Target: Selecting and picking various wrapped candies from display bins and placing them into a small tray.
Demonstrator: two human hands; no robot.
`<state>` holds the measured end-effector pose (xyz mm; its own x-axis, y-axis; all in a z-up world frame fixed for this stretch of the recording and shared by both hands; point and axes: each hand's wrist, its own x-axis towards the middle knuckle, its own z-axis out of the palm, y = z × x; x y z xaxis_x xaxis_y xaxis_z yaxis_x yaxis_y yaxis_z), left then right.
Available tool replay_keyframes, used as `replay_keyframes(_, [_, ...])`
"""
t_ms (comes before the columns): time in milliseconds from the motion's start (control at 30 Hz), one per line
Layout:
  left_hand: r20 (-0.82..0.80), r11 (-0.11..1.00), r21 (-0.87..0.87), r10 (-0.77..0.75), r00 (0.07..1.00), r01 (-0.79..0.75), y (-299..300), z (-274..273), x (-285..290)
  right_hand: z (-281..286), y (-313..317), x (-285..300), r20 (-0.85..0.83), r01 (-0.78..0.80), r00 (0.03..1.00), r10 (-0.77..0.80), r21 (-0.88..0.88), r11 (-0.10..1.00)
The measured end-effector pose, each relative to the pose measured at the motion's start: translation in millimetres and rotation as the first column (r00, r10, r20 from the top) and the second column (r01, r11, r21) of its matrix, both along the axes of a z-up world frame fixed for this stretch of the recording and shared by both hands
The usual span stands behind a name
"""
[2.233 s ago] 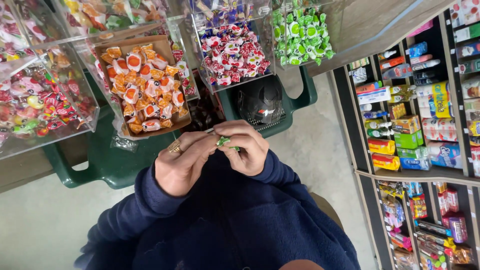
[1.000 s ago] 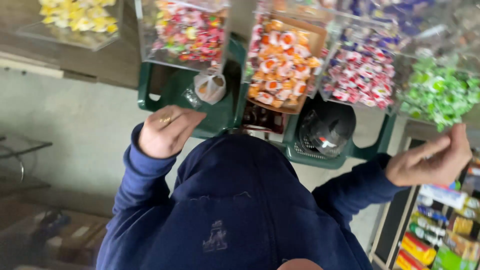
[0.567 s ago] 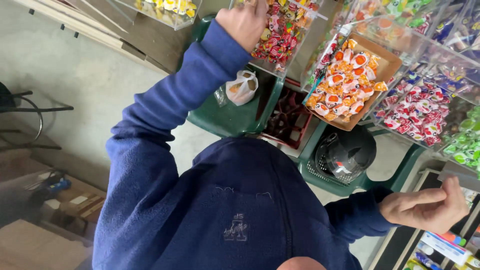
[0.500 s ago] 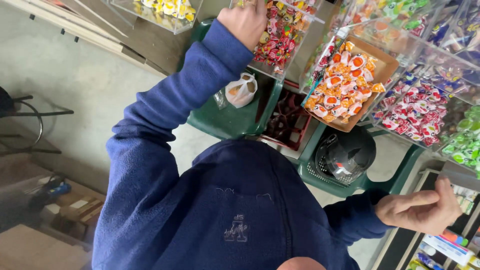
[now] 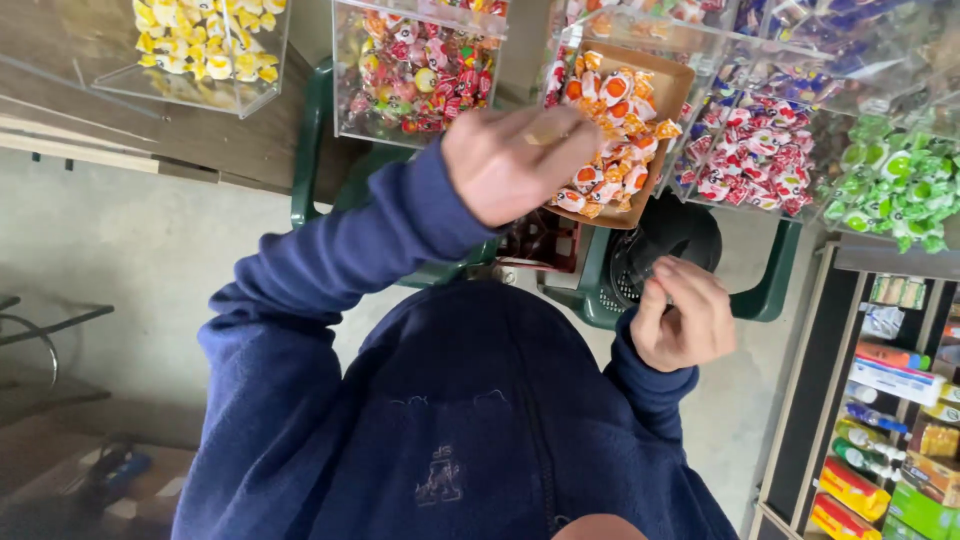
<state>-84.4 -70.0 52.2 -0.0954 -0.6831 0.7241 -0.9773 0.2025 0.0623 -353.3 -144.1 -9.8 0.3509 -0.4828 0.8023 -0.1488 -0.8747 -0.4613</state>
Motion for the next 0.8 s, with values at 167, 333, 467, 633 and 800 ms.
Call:
replay_keyframes(167, [0.108,0.988,-0.128,0.099,0.989,-0.085,-88.8,-32.9,-25.0,-1.7,2.1,-2.0,-0.057,-0.036,0.998,0.037,0.016,0.999])
replay_keyframes(333, [0.073,0.991,-0.108,0.088,0.993,-0.08,-37.7,-25.4,-18.3,-6.7,-2.9,-5.2,-0.045,-0.017,0.999,0.018,0.031,0.999])
replay_keyframes(467, [0.016,0.97,0.107,0.22,0.975,-0.22,21.1,-34.4,22.3,-11.7,-8.4,-9.2,-0.052,0.017,0.999,-0.014,0.062,0.998])
replay_keyframes(633, [0.119,0.831,0.123,0.531,0.839,-0.543,16.8,-92.2,79.9,-13.0,-10.1,-3.4,-0.057,-0.013,0.998,0.018,0.079,0.997])
replay_keyframes(800, [0.172,0.777,0.061,0.61,0.773,-0.627,-20.6,-131.7,105.4,-10.3,-8.5,6.0,-0.021,-0.119,0.992,0.122,0.093,0.989])
